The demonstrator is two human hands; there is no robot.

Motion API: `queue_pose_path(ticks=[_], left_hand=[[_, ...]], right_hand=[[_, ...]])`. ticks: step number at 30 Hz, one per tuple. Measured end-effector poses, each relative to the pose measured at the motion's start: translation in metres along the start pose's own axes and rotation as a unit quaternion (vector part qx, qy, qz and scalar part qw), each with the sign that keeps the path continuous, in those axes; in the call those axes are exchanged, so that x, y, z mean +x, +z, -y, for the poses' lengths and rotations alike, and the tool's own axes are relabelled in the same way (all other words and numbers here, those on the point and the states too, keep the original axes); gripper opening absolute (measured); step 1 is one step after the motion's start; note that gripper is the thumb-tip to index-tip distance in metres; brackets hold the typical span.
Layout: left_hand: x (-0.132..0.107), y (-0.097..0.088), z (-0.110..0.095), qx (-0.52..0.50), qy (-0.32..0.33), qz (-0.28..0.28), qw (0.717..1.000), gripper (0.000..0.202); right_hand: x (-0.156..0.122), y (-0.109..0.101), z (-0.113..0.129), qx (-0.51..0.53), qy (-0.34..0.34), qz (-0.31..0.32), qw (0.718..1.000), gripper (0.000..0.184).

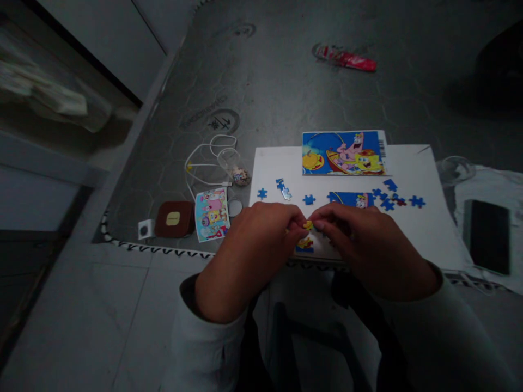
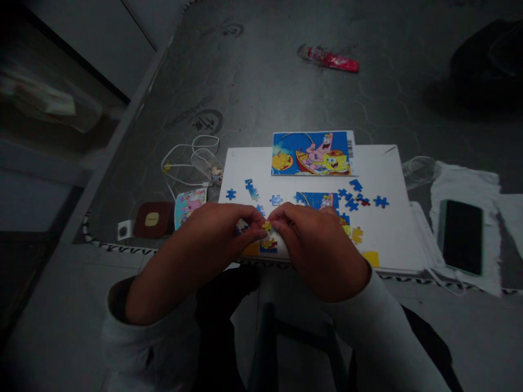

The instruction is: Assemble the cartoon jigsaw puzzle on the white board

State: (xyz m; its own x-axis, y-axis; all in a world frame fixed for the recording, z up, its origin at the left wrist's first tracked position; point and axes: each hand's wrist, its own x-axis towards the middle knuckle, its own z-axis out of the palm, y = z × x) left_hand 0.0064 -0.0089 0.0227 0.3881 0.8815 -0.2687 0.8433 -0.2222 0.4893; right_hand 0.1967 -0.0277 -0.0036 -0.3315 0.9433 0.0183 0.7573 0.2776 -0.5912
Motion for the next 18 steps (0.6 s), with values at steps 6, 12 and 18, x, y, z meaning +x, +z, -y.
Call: queue_pose_path(ticks=[6, 12, 18], left_hand=[[0.002, -0.002, 0.003, -0.028, -0.002, -0.009, 1.000, 0.015], [0.005, 0.001, 0.005, -0.004, -0.002, 0.013, 1.000, 0.016], [0.004, 0.000, 0.004, -0.016, 0.010, 0.001, 1.000, 0.017]], right_hand=[[0.000, 0.004, -0.001, 0.000, -0.010, -0.002, 1.000, 0.018], [0.000, 0.005, 0.004, 0.008, 0.007, -0.024, 1.000, 0.014], [0.001, 0.007, 0.009, -0.017, -0.001, -0.041, 0.999, 0.008]])
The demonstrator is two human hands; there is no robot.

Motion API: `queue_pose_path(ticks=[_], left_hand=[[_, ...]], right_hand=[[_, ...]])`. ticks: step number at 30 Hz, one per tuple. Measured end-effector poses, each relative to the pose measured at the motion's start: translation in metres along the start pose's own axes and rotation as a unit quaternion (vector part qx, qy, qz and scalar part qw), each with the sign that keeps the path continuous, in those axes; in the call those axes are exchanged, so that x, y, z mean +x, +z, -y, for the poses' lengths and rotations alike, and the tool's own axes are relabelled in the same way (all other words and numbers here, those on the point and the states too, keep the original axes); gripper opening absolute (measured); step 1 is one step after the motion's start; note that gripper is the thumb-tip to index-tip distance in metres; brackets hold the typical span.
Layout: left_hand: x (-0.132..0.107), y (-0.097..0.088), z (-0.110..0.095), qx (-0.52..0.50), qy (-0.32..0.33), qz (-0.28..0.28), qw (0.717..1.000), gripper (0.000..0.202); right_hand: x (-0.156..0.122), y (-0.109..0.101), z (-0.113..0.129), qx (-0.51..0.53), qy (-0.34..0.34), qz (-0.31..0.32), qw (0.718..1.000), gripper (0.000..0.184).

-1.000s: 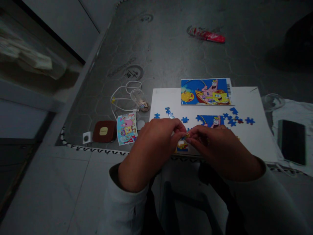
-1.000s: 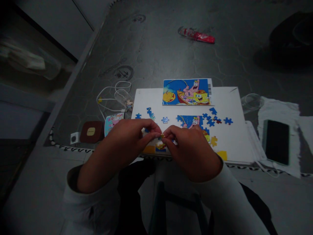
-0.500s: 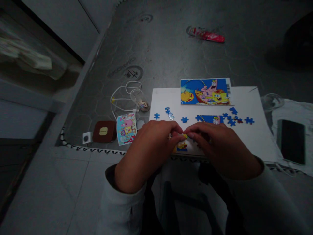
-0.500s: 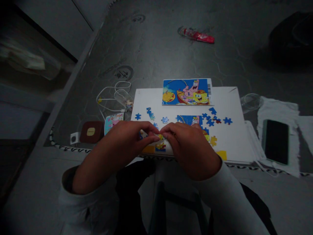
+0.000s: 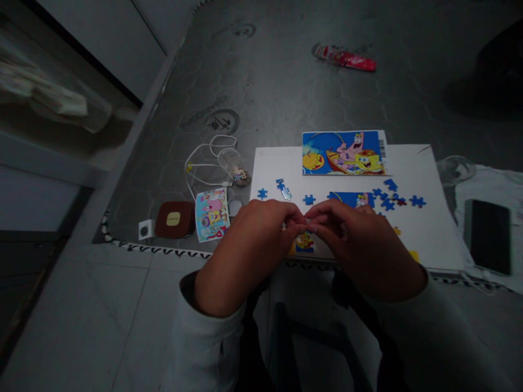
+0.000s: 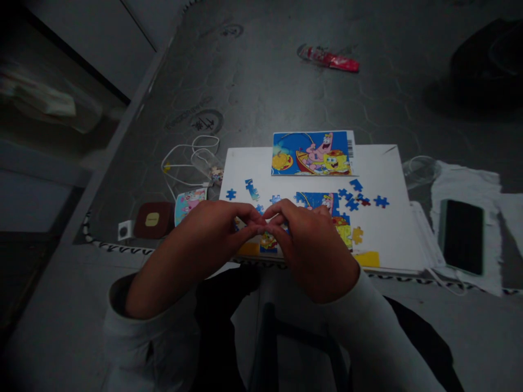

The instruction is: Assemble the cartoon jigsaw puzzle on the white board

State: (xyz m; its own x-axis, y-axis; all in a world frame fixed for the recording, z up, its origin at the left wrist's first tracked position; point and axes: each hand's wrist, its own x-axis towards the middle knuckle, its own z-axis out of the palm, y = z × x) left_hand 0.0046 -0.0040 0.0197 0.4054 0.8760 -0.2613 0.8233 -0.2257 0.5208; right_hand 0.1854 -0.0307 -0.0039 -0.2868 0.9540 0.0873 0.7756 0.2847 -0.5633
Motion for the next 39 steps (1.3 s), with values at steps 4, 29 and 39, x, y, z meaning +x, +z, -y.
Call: queue_pose_path(ticks=[4, 29, 39], left_hand=[[0.000, 0.001, 0.002, -0.005, 0.009, 0.005, 1.000, 0.016], [0.008, 0.010, 0.004, -0.049, 0.006, 0.006, 0.999, 0.007], [0.008, 0.006, 0.002, -0.077, 0.015, -0.027, 0.997, 0.025]], right_hand=[[0.001, 0.001, 0.002, -0.018, -0.004, -0.013, 1.000, 0.007], [-0.007, 0.006, -0.020, -0.137, -0.027, 0.064, 0.988, 0.021], [-0.006, 0.007, -0.019, -0.093, 0.010, 0.047, 0.995, 0.010]])
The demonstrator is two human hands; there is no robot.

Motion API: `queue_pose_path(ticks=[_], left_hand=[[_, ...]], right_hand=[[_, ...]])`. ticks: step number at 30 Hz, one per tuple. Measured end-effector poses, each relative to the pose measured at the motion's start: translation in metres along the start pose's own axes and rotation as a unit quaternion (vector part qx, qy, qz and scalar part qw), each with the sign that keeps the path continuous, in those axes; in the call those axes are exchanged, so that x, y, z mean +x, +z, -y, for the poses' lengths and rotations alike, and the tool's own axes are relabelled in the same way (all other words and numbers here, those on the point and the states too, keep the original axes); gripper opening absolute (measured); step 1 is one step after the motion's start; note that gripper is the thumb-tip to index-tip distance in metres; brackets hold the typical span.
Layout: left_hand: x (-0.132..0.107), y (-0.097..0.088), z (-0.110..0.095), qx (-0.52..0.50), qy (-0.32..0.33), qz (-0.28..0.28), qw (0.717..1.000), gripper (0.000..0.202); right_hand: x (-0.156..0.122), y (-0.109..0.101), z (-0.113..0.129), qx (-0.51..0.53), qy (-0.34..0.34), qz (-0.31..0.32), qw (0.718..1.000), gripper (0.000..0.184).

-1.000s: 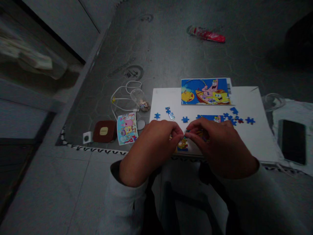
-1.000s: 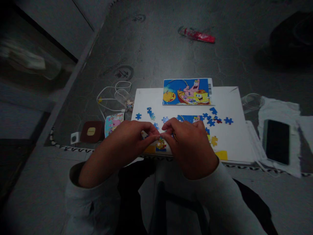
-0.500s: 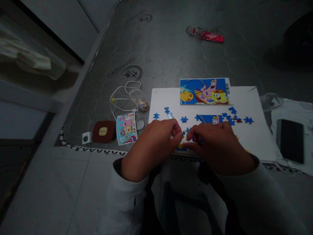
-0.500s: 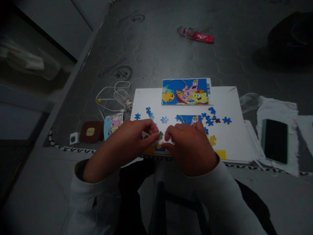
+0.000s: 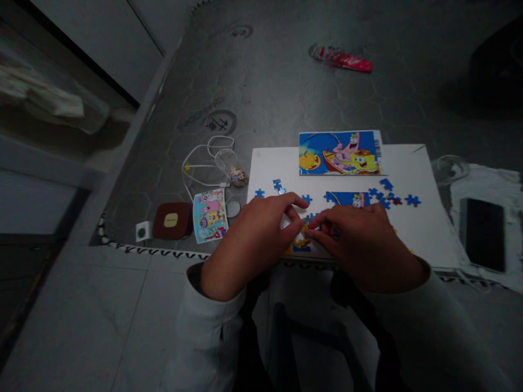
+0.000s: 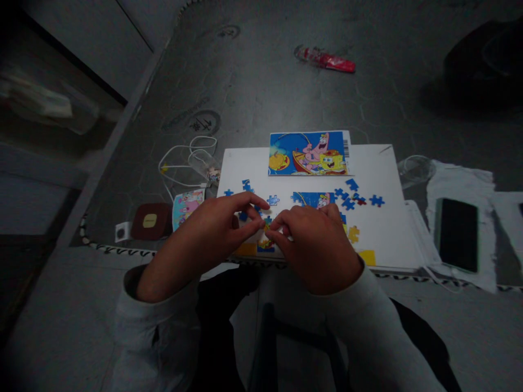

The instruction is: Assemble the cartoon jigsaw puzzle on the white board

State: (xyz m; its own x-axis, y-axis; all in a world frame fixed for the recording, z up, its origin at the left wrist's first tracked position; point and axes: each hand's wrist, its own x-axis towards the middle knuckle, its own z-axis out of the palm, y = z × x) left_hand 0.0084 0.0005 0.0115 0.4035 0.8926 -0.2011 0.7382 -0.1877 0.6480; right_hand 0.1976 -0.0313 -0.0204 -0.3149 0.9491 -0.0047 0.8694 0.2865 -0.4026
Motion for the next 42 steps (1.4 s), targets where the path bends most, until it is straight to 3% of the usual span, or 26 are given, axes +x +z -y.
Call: queue_pose_path(ticks=[3, 7, 14, 20, 32, 42], left_hand=[[0.0001, 0.0000, 0.0002, 0.011, 0.015, 0.003, 1.000, 0.033], [-0.0001, -0.0014, -0.0010, 0.006, 0.031, 0.012, 0.999, 0.028], [0.0009, -0.0046, -0.0029, 0.012, -0.026, 0.029, 0.999, 0.016], [-0.0002, -0.0012, 0.0016, 0.042, -0.029, 0.058, 0.997, 0.020], [0.0007, 0.0018, 0.0007, 0.071, -0.058, 0.061, 0.994, 0.020], [0.0018, 0.0026, -0.0004, 0.036, 0.004, 0.000, 0.999, 0.017]], right_hand=[[0.0009, -0.0014, 0.0015, 0.009, 0.009, -0.002, 1.000, 0.009], [0.0017, -0.0031, 0.0024, 0.029, 0.013, -0.006, 0.999, 0.007], [0.0031, -0.0071, 0.0010, 0.048, 0.057, 0.018, 0.997, 0.009], [0.0022, -0.0060, 0.0007, 0.022, 0.042, 0.024, 0.999, 0.014], [0.0015, -0.0025, 0.0003, -0.018, 0.026, 0.064, 0.997, 0.017], [-0.0002, 0.0002, 0.0024, 0.016, 0.002, 0.031, 0.999, 0.014]])
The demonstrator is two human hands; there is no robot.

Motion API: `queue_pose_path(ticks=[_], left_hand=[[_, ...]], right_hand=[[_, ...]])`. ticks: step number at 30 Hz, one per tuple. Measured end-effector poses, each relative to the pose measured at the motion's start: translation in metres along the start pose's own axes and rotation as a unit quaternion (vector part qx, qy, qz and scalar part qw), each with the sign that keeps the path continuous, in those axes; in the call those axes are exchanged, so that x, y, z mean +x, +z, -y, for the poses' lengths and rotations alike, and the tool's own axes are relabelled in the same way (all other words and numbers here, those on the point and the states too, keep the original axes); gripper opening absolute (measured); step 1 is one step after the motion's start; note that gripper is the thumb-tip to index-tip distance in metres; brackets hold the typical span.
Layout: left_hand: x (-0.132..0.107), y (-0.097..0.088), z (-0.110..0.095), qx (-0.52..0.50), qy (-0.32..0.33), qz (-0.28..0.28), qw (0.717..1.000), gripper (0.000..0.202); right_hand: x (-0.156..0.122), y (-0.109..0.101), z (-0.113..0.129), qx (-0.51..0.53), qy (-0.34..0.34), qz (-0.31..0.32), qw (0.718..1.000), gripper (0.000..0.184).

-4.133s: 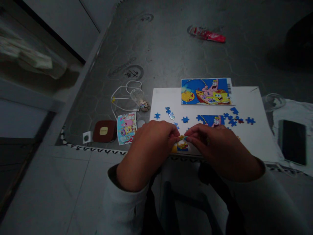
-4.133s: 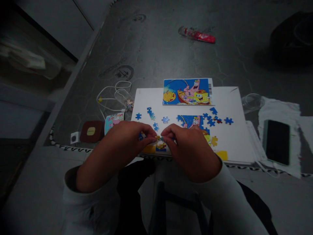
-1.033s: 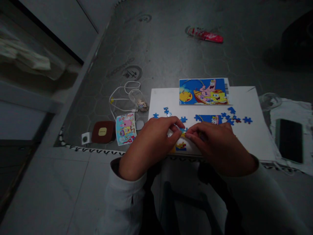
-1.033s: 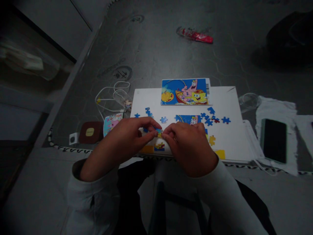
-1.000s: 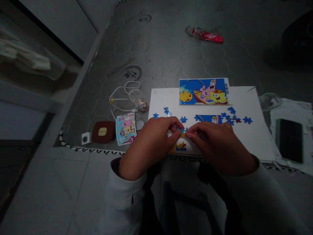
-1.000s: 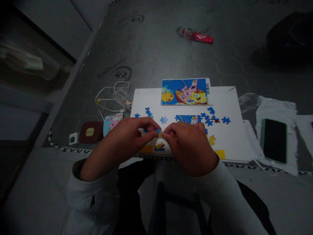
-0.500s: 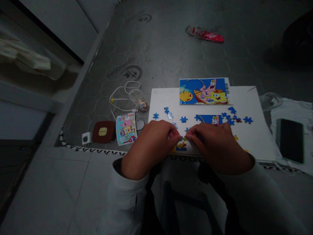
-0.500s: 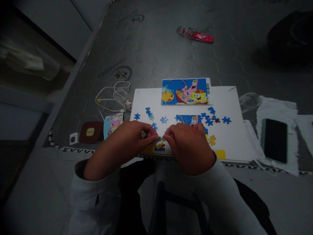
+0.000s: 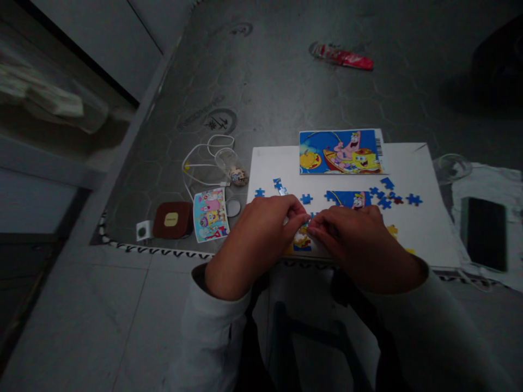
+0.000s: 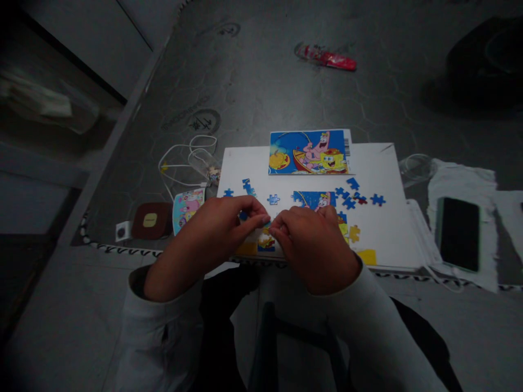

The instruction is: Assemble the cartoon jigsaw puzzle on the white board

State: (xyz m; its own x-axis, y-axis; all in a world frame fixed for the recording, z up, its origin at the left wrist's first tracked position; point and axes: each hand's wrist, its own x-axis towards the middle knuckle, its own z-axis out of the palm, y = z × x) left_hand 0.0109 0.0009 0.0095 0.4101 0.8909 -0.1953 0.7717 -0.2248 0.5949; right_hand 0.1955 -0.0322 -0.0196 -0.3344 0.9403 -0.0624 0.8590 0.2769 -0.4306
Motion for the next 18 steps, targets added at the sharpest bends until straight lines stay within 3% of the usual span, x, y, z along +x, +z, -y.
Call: queue_pose_path(ticks=[12, 18], left_hand=[[-0.001, -0.004, -0.004, -0.035, 0.010, -0.021, 0.999, 0.016], [0.000, -0.004, 0.001, 0.000, -0.018, 0.028, 0.999, 0.013]], right_hand=[[0.002, -0.009, 0.002, 0.055, 0.035, -0.033, 0.997, 0.013], [0.001, -0.012, 0.002, 0.078, 0.061, -0.034, 0.994, 0.018]])
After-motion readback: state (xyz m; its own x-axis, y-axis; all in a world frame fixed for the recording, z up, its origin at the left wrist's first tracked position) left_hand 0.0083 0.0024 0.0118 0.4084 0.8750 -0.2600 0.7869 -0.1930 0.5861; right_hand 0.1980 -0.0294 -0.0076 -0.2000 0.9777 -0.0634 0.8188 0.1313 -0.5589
